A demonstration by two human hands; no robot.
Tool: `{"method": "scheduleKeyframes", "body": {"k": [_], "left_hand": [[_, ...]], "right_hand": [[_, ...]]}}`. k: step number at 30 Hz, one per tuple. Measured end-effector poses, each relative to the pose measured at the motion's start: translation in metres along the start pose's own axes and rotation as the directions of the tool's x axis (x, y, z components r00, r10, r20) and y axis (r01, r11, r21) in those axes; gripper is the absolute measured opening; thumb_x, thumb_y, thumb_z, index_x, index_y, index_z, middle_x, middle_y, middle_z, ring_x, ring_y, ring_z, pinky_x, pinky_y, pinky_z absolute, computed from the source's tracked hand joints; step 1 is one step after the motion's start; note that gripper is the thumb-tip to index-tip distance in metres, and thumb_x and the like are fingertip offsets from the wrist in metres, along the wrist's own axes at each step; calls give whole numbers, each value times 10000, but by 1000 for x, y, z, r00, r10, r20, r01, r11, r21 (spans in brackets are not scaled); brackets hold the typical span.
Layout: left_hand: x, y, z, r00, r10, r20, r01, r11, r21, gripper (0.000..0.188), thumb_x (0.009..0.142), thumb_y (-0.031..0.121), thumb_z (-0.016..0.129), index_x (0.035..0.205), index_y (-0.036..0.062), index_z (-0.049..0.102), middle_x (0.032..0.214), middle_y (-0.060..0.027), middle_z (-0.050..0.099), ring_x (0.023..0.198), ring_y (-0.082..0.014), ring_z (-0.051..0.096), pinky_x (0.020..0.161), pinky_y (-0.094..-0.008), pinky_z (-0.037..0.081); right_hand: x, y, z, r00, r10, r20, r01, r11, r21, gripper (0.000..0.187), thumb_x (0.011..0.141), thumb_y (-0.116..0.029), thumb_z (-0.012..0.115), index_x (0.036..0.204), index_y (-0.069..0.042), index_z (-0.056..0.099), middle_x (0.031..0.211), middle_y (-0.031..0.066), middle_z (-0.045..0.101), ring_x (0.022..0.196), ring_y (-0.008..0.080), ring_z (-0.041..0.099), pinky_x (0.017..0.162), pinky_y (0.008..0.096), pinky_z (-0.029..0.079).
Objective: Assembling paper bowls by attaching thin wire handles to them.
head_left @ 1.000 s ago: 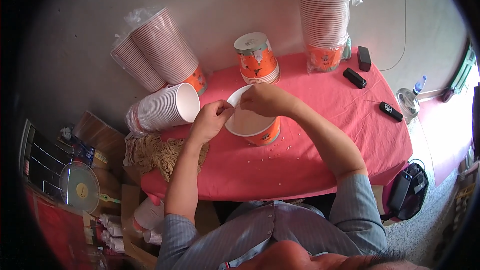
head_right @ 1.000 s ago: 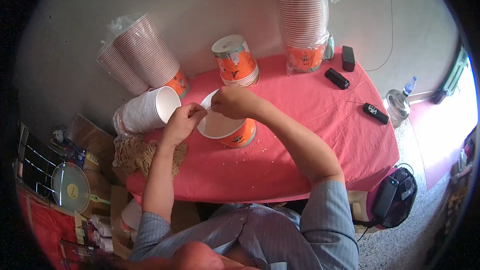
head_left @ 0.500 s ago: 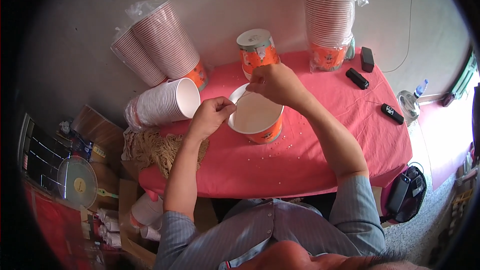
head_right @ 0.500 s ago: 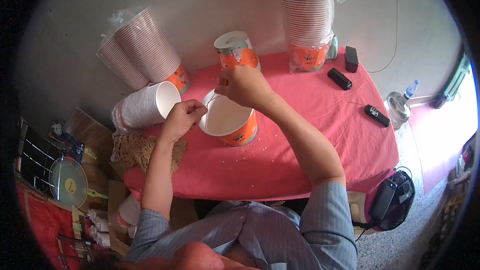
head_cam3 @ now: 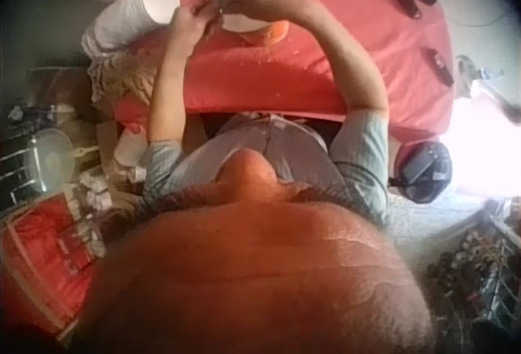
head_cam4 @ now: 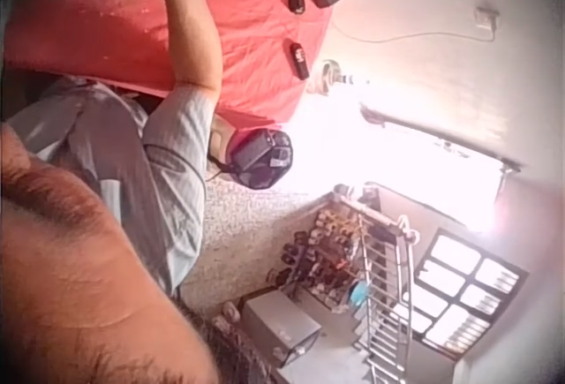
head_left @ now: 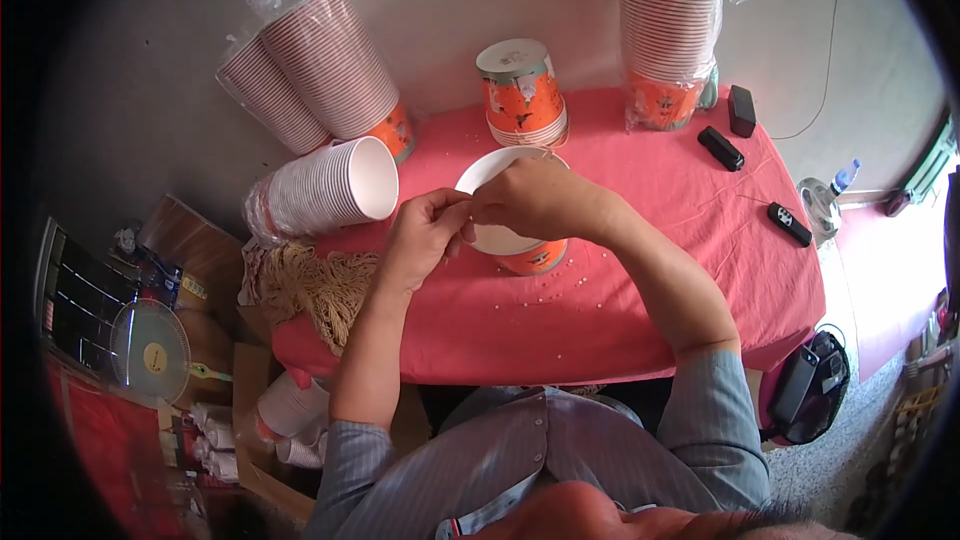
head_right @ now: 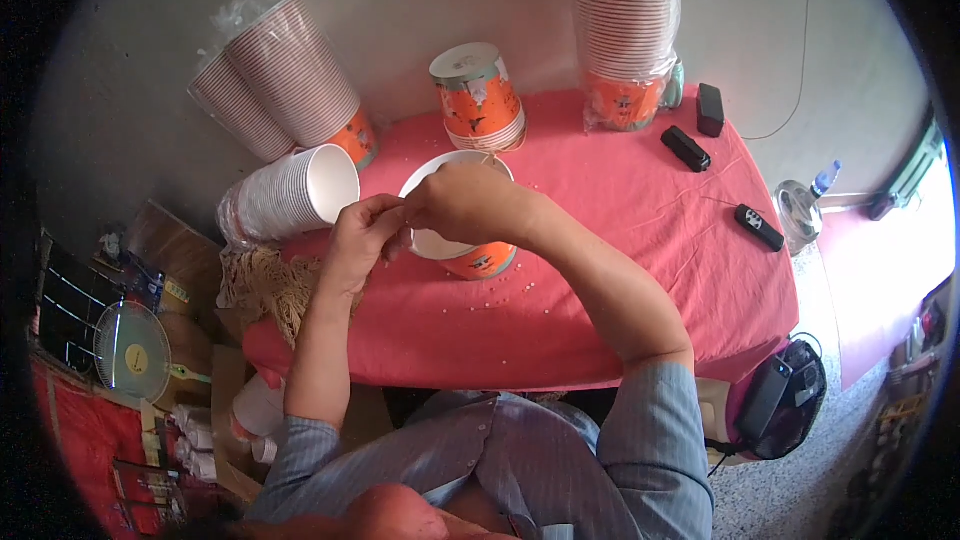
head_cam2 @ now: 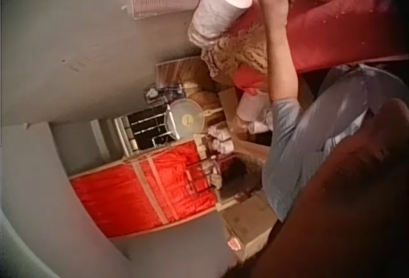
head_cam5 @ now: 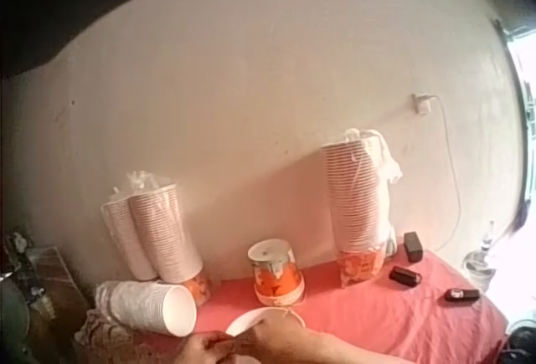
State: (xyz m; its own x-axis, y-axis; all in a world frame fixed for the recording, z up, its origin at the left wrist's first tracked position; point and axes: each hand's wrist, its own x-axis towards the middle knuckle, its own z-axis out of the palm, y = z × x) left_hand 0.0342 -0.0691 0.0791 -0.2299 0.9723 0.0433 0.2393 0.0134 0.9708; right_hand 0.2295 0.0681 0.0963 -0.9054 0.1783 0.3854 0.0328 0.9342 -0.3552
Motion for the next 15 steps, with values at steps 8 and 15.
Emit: {"method": "scheduleKeyframes", "body": {"k": [8,15], "left_hand": [[-10,-9,-5,1000,-16,6,16,980,-199,215,1104,217,657,1149,19,728,839,-25,709,606,-83,599,498,-236,433],[-14,-11,-1,999,-27,26,34,946,-322,174,1094,201,663,1149,42,709,850,-32,705,600,-93,599,499,-238,438]], "right_hand": [[9,3,4,994,106,-37,-84,922,378,166,980,-189,750,1092,-103,836,914,112,811,820,289,782,800,429,606],[14,10,15,987,151,-56,-91,810,579,177,1022,-127,735,1155,-64,834,860,50,785,771,120,728,737,311,606]]}}
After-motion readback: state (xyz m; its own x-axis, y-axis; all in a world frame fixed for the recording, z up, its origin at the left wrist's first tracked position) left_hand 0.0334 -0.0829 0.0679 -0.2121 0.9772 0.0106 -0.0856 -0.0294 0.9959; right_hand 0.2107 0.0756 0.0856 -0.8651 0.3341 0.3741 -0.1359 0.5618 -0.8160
